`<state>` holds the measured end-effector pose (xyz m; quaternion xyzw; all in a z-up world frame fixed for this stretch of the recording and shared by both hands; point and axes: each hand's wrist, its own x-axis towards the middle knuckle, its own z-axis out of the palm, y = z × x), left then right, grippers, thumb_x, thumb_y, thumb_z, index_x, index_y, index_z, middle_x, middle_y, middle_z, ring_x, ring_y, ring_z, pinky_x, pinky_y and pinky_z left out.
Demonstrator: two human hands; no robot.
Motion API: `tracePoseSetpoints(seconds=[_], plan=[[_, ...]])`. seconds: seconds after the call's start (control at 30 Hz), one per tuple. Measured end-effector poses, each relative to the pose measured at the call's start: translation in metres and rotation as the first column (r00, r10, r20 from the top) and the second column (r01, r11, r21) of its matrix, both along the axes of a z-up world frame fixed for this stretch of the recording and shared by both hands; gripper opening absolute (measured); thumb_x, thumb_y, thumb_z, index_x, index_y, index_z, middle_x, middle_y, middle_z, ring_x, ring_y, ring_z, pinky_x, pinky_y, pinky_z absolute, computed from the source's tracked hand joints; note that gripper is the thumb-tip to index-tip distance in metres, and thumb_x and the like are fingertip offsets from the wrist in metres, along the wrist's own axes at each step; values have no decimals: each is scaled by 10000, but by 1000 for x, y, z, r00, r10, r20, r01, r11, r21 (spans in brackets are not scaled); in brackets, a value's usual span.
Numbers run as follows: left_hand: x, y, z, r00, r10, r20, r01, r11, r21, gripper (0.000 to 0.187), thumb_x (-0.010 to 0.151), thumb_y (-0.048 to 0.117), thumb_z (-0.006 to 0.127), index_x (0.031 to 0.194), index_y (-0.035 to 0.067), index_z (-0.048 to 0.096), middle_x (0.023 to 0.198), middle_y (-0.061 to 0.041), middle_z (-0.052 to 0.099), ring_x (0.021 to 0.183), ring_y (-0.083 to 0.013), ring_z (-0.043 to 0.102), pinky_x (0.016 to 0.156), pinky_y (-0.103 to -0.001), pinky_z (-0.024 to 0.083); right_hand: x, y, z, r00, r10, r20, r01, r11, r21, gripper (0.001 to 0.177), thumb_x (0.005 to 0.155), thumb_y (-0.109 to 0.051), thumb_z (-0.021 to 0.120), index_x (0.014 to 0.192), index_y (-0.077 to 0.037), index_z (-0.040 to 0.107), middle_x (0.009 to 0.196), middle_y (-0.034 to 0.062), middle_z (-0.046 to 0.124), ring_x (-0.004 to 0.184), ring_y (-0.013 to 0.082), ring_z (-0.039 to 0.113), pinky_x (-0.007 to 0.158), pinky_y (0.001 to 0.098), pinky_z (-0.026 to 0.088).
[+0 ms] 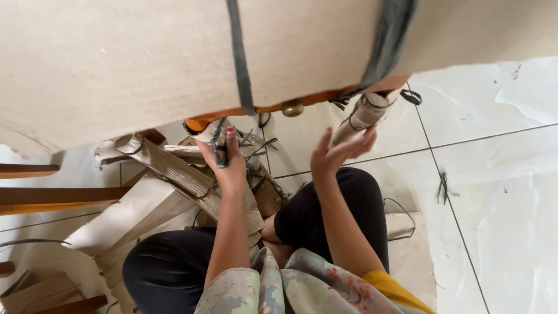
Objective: Wrapping the legs of a wooden chair with cardboard and securing them with plastic strips for protection.
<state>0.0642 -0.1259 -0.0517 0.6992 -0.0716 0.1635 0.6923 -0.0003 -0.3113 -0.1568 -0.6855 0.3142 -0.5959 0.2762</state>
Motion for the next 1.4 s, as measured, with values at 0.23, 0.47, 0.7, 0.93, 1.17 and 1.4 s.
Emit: tracePoseSetpoints(seconds=[0.23, 0.47, 0.7, 0.93, 1.17, 1.4], plan=[[-9, 5, -5, 999, -12, -43, 15, 997, 71, 687, 1048, 77, 641, 1599, 58, 230, 1454, -177, 483, 1265, -235, 508, 1048, -543, 454, 23, 125, 17, 873, 459, -163, -471, 881, -43, 942, 801, -186, 870, 1539, 62, 338, 1499, 269, 393, 1437, 437, 368, 1198, 485, 257], [-16, -7, -29, 998, -41, 45, 41, 999, 16, 675, 1022, 68, 626, 1571, -1, 240, 1484, -282, 435, 1383, -370, 442, 1117, -591, 379, 60, 161, 19, 668, 725, -169, -667, 684, 296, 361, 974, -123, 604, 1295, 29, 537, 1197, 279, 600, 1212, 440, 559, 1009, 445, 386], [-35, -31, -57, 970, -240, 48, 244, 956, -160, 694, 1010, 106, 589, 1595, 33, 221, 1457, -149, 453, 1290, -190, 482, 1072, -480, 441, 17, 139, 6, 596, 797, -104, -749, 597, 288, 348, 1114, -309, 437, 1342, -84, 573, 1159, 159, 631, 1183, 292, 629, 987, 302, 455], [-100, -58, 27, 924, -317, 214, 323, 946, 12, 387, 979, -55, 545, 1319, -51, 360, 1004, -187, 532, 953, -207, 537, 825, -451, 460, -12, 122, 18, 633, 769, -88, -731, 631, 261, 352, 1093, -274, 441, 1363, -76, 549, 1196, 160, 592, 1221, 295, 587, 1021, 321, 432], [-143, -118, 7, 985, -174, 13, 156, 912, 380, 668, 897, 334, 711, 1374, 138, 287, 1019, -121, 674, 846, -354, 714, 730, -515, 571, -49, 96, 33, 691, 719, -72, -685, 684, 251, 365, 1072, -239, 445, 1384, -69, 525, 1232, 162, 553, 1260, 299, 545, 1054, 340, 409], [-170, -159, 7, 901, -384, 203, 230, 818, 527, 1012, 648, 344, 842, 1421, 33, 267, 1373, -137, 430, 1181, -353, 626, 918, -505, 533, -127, 24, 5, 744, 664, -65, -632, 733, 250, 386, 1051, -204, 449, 1405, -61, 501, 1269, 164, 515, 1298, 302, 503, 1087, 360, 386]])
